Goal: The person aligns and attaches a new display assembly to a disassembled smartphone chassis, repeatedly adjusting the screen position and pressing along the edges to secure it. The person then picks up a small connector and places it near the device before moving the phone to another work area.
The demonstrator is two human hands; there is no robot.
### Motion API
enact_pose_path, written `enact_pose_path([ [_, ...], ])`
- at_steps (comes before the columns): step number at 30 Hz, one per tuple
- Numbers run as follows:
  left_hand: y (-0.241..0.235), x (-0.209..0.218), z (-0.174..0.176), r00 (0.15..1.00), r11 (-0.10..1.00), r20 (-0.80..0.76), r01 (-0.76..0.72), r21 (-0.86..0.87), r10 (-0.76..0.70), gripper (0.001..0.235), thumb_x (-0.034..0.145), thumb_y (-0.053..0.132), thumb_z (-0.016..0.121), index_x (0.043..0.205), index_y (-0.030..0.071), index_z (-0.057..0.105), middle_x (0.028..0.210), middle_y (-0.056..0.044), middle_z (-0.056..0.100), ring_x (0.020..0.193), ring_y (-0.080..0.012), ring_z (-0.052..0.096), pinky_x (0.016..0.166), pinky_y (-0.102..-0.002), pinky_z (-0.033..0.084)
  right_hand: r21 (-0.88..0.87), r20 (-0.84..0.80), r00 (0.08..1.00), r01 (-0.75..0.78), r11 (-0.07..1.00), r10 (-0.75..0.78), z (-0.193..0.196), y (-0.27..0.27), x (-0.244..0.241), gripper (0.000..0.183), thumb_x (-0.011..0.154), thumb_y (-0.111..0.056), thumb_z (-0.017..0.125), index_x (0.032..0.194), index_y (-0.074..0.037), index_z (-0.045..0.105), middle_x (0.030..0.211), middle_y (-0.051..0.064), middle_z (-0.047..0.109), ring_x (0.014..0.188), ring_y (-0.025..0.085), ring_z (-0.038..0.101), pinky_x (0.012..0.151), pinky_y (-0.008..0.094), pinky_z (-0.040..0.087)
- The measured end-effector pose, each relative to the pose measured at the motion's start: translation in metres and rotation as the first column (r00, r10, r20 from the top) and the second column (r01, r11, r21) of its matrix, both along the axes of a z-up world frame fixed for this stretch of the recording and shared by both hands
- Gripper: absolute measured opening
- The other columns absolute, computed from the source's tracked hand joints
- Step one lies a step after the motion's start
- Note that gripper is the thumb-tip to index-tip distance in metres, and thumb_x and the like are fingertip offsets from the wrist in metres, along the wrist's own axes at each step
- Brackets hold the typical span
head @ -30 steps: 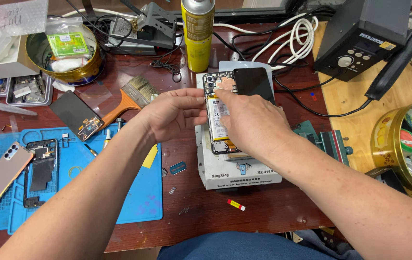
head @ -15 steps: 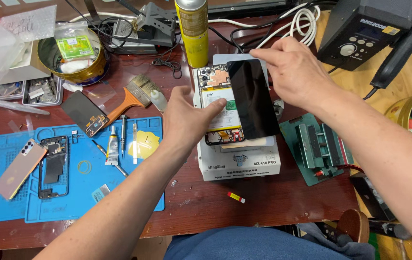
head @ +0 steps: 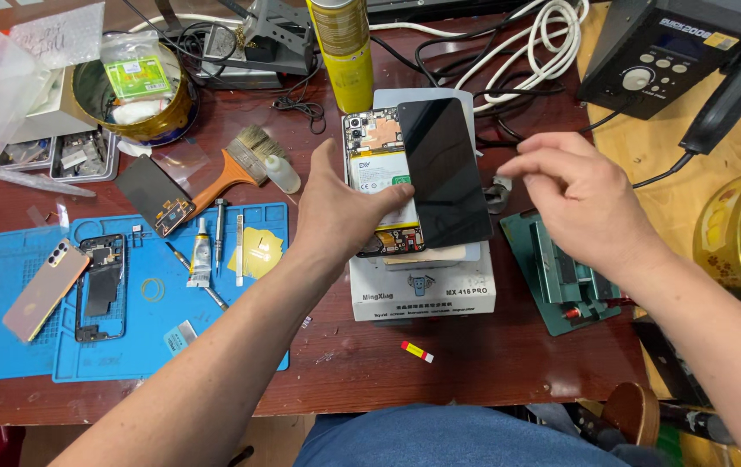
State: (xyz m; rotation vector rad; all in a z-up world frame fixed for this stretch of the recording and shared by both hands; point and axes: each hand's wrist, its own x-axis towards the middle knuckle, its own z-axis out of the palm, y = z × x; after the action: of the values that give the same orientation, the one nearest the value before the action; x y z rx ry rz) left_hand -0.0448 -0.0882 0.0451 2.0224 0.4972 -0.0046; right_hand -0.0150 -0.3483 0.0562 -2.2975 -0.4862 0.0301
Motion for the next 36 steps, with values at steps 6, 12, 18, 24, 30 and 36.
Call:
enact_pose_path([
  [6,-0.007,0.002,0.011,0.997,0.999,-0.081,-0.018,-0.047,0.014,0.115,0.064,0.030,0.092,0.154,0.003,0.025,0.127,-0.017,0.068,0.110,-0.0226,0.073,0.091,-0.036,0.060,0.073,-0.200,0.976,-0.075,0.994,0.088,-0.001,0.012,0.000,0.089,0.074,-0.024,0.085,0.152,-0.012,0.043,0.124,0.011,0.064,0.107,0.019,0.066,0.082,0.033,0.057],
  [12,-0.007,0.004,0.016,0.996,1.000,-0.088,0.009,-0.001,-0.009,0.115,0.063,0.028,0.095,0.152,0.003,0.027,0.128,-0.017,0.067,0.111,-0.0221,0.071,0.092,-0.036,0.059,-0.067,-0.226,0.972,0.044,0.997,-0.058,-0.009,0.018,0.020,0.086,0.078,-0.027,0.082,0.155,-0.014,0.047,0.125,0.009,0.068,0.105,0.019,0.069,0.083,0.034,0.058],
  [18,-0.007,0.006,0.016,0.993,1.000,-0.121,0.007,-0.015,-0.008,0.117,0.062,0.029,0.094,0.153,0.003,0.026,0.129,-0.016,0.067,0.112,-0.0215,0.072,0.092,-0.036,0.060,-0.090,0.157,0.986,-0.042,0.995,0.056,-0.015,0.025,0.060,0.036,0.102,-0.017,0.065,0.137,-0.016,0.071,0.117,0.011,0.067,0.097,0.025,0.067,0.089,0.038,0.055],
  [24,-0.006,0.006,0.025,0.992,0.994,-0.123,0.032,0.103,-0.019,0.112,0.060,0.033,0.097,0.146,-0.002,0.035,0.118,-0.017,0.071,0.105,-0.0226,0.074,0.091,-0.035,0.059,-0.135,0.307,0.936,-0.135,0.982,0.171,-0.003,0.039,0.055,0.034,0.094,-0.023,0.077,0.126,-0.013,0.075,0.104,0.012,0.066,0.090,0.026,0.068,0.080,0.037,0.056],
  [30,-0.002,0.003,0.028,0.996,0.975,-0.086,0.010,0.223,0.009,0.080,0.067,0.034,0.095,0.126,-0.003,0.054,0.107,-0.019,0.074,0.096,-0.0245,0.075,0.086,-0.037,0.059,-0.165,-0.217,0.961,0.139,0.976,-0.173,0.010,0.040,0.021,0.061,0.081,-0.028,0.083,0.135,-0.011,0.060,0.080,0.006,0.075,0.072,0.018,0.072,0.069,0.034,0.056],
  [36,0.004,0.006,0.026,0.977,0.992,-0.186,-0.113,-0.054,0.101,0.047,0.071,0.019,0.088,0.102,0.001,0.058,0.092,-0.015,0.076,0.080,-0.0219,0.079,0.068,-0.036,0.065,-0.035,-0.332,0.920,0.210,0.977,-0.209,0.008,0.045,0.011,0.067,0.079,-0.022,0.085,0.139,-0.008,0.057,0.081,0.007,0.077,0.074,0.013,0.070,0.069,0.030,0.055],
])
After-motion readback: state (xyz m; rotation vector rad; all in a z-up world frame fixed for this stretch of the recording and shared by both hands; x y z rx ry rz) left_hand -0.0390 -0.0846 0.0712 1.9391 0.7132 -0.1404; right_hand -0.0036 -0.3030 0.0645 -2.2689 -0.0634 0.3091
